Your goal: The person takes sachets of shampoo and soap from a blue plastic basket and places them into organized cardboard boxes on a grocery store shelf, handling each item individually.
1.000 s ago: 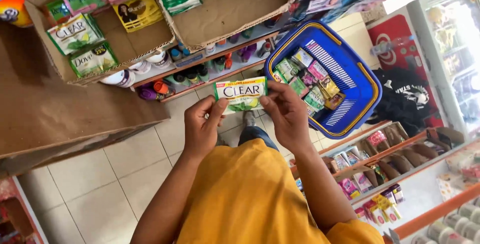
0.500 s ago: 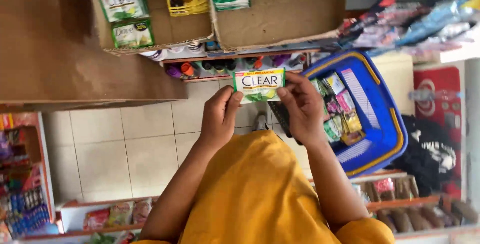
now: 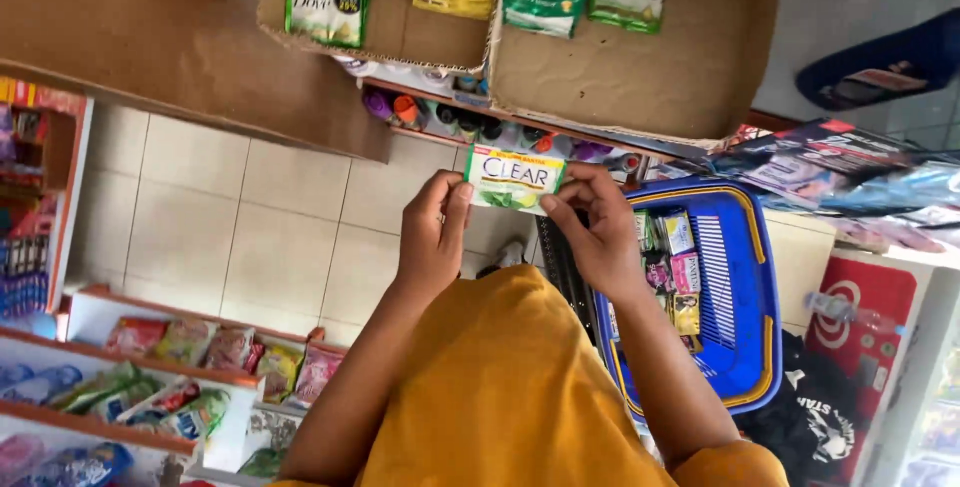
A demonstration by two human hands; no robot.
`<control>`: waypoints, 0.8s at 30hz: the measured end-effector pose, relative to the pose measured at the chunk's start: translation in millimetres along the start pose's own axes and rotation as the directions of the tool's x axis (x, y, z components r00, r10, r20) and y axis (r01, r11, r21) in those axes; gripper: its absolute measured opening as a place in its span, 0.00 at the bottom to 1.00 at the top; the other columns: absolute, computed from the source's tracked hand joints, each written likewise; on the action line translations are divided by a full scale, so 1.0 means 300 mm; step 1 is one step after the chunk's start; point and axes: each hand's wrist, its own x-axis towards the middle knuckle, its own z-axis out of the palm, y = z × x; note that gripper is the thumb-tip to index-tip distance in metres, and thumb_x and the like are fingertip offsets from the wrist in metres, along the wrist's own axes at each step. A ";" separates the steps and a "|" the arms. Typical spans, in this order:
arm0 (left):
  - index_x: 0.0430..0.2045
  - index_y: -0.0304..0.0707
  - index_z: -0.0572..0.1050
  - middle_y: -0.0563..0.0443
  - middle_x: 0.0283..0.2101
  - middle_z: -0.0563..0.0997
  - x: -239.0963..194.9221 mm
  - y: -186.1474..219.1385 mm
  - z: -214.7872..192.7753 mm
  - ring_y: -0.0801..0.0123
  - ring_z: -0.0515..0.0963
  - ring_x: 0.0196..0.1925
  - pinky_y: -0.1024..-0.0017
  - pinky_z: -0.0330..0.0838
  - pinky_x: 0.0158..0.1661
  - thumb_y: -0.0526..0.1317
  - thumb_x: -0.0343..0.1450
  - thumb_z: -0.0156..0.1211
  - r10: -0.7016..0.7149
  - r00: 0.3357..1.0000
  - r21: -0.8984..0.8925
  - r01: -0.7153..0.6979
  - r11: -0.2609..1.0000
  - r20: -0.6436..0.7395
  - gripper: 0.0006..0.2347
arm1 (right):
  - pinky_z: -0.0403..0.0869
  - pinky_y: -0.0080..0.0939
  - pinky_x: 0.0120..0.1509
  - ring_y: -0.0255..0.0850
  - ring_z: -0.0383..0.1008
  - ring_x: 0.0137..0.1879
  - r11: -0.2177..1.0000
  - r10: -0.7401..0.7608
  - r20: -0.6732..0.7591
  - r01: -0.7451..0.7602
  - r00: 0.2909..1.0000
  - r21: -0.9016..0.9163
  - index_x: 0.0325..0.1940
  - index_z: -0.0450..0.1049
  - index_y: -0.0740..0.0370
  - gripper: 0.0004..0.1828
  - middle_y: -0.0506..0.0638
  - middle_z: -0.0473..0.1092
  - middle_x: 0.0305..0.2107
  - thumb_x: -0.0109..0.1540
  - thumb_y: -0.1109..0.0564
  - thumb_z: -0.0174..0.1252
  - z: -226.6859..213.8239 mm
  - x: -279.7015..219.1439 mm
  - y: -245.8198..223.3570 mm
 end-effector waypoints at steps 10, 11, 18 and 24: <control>0.34 0.36 0.76 0.49 0.26 0.78 0.053 -0.052 -0.110 0.72 0.75 0.26 0.72 0.72 0.34 0.37 0.80 0.51 -0.065 0.992 -0.025 0.063 0.998 -0.105 0.08 | 0.74 0.37 0.45 0.34 0.72 0.32 0.996 -0.033 0.072 0.038 0.997 -0.078 0.53 0.72 0.67 0.14 0.51 0.74 0.26 0.64 0.65 0.65 0.109 0.108 -0.017; 0.34 0.36 0.77 0.49 0.26 0.79 0.070 -0.057 -0.129 0.73 0.75 0.26 0.73 0.72 0.33 0.38 0.80 0.51 -0.062 0.991 -0.031 0.059 0.998 -0.117 0.08 | 0.74 0.38 0.43 0.36 0.72 0.31 0.993 -0.056 0.069 0.063 0.996 -0.103 0.52 0.72 0.67 0.13 0.53 0.73 0.25 0.65 0.65 0.65 0.128 0.128 -0.034; 0.43 0.37 0.75 0.46 0.33 0.82 0.215 -0.091 -0.316 0.73 0.77 0.31 0.75 0.72 0.35 0.40 0.81 0.50 -0.059 0.979 -0.140 0.032 0.990 -0.193 0.07 | 0.76 0.39 0.44 0.36 0.74 0.31 0.995 -0.095 0.028 0.096 0.995 -0.037 0.53 0.73 0.68 0.11 0.52 0.73 0.25 0.66 0.66 0.62 0.348 0.367 -0.064; 0.51 0.37 0.74 0.45 0.44 0.84 0.336 -0.162 -0.498 0.71 0.82 0.36 0.75 0.74 0.35 0.40 0.80 0.53 -0.037 0.987 -0.128 0.017 0.992 -0.156 0.10 | 0.73 0.36 0.35 0.36 0.72 0.27 0.993 -0.121 0.011 0.121 0.993 0.018 0.53 0.69 0.70 0.12 0.52 0.71 0.26 0.68 0.64 0.60 0.603 0.728 0.000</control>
